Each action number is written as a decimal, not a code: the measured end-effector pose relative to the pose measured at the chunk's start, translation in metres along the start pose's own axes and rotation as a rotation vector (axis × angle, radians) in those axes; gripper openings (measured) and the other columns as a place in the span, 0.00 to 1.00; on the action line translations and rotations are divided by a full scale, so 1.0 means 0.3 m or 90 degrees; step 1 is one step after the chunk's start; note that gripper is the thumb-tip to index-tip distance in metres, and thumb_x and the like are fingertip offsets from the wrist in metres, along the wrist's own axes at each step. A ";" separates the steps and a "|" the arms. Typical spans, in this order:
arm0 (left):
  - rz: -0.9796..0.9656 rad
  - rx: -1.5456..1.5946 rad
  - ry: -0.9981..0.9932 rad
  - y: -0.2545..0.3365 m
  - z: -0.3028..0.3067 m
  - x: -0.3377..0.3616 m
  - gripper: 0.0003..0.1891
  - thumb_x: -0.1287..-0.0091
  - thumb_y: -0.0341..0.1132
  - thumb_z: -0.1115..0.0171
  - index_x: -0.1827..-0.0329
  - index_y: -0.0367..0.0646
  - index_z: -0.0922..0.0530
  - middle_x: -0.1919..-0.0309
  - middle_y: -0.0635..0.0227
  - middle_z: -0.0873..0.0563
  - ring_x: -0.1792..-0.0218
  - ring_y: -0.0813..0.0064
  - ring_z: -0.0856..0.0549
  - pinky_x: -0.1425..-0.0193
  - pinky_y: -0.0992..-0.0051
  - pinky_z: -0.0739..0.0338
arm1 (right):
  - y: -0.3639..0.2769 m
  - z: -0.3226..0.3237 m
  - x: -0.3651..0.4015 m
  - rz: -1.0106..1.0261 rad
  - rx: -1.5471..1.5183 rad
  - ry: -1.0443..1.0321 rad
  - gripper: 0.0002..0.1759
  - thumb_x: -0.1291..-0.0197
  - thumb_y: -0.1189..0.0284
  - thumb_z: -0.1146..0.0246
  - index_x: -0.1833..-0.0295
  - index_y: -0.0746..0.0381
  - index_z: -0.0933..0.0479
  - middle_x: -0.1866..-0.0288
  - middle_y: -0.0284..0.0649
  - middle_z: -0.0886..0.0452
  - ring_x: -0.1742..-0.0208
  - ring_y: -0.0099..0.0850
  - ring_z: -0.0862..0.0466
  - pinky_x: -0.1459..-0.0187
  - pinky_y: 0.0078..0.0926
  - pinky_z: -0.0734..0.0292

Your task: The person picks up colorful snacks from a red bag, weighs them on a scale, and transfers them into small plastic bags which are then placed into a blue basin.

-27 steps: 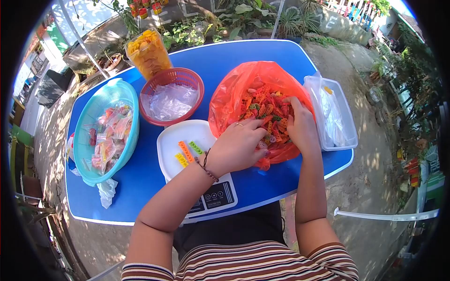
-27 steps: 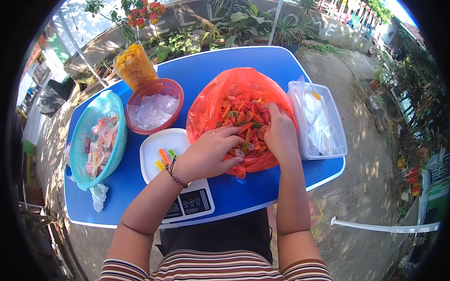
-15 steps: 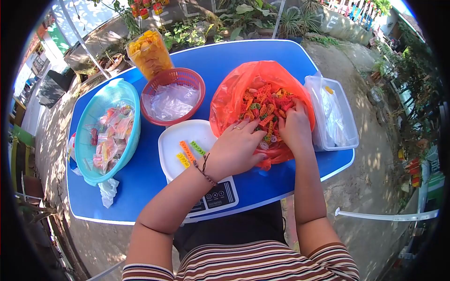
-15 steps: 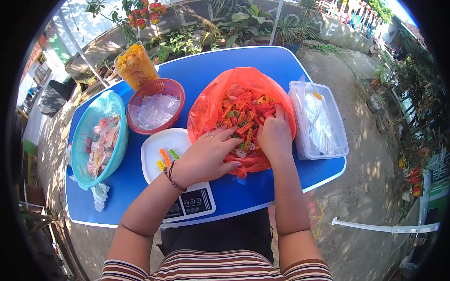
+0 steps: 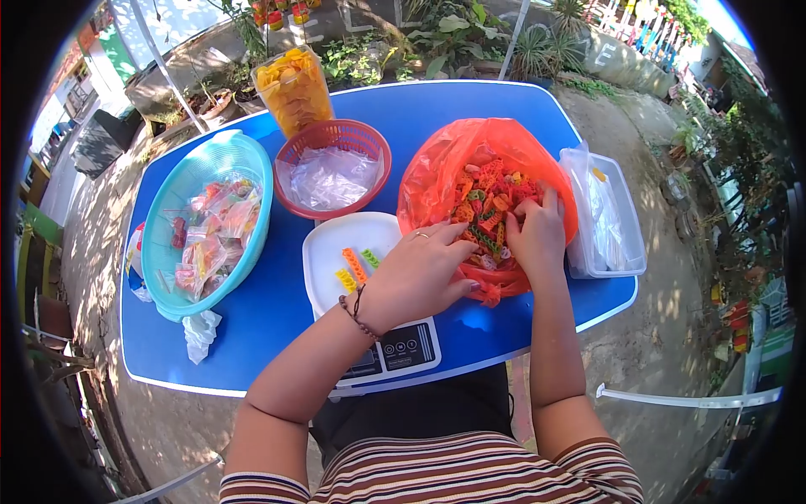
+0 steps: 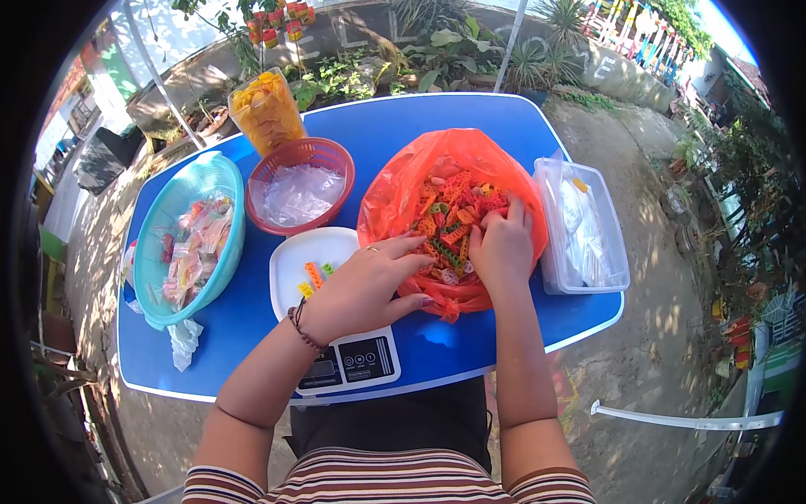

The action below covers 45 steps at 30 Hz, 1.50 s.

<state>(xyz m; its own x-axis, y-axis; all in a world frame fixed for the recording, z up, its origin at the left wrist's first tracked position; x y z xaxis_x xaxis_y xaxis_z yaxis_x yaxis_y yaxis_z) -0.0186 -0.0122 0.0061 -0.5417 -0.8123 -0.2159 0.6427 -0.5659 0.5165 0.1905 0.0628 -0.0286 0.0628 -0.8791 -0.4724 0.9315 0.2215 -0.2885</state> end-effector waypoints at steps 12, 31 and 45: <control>0.090 -0.165 0.010 -0.001 -0.015 0.009 0.29 0.32 0.51 0.31 0.38 0.37 0.19 0.34 0.48 0.20 0.32 0.49 0.22 0.27 0.56 0.29 | -0.041 0.036 0.043 0.075 -0.275 -0.095 0.09 0.46 0.78 0.29 0.58 0.67 0.13 0.36 0.47 0.19 0.37 0.46 0.23 0.37 0.42 0.25; 0.242 0.313 0.377 -0.251 0.164 0.267 0.09 0.33 0.30 0.28 0.53 0.36 0.11 0.64 0.66 0.08 0.63 0.81 0.13 0.55 0.78 0.19 | -0.435 0.006 0.043 0.173 -0.644 -0.298 0.06 0.36 0.81 0.33 0.54 0.68 0.18 0.64 0.41 0.12 0.66 0.20 0.13 0.63 0.21 0.20; 0.195 0.038 0.378 -0.258 0.118 0.305 0.10 0.42 0.31 0.22 0.57 0.46 0.08 0.70 0.70 0.09 0.72 0.78 0.20 0.65 0.76 0.26 | -0.428 -0.021 0.100 0.431 -0.478 -0.042 0.09 0.48 0.84 0.30 0.60 0.65 0.18 0.68 0.40 0.14 0.73 0.35 0.18 0.67 0.32 0.25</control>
<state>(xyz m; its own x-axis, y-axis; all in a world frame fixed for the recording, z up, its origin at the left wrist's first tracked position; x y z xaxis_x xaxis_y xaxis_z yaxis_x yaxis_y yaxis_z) -0.1369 -0.0378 -0.0243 0.0619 -0.8841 -0.4632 0.6796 -0.3025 0.6683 0.0706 0.0106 -0.0111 0.5355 -0.4867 -0.6902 0.2277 0.8702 -0.4370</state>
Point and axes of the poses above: each hand's wrist, its own x-axis away from the middle knuckle, its own z-axis out of the back of the hand, y = z × x, the point moved 2 cm from there along -x, towards the middle knuckle
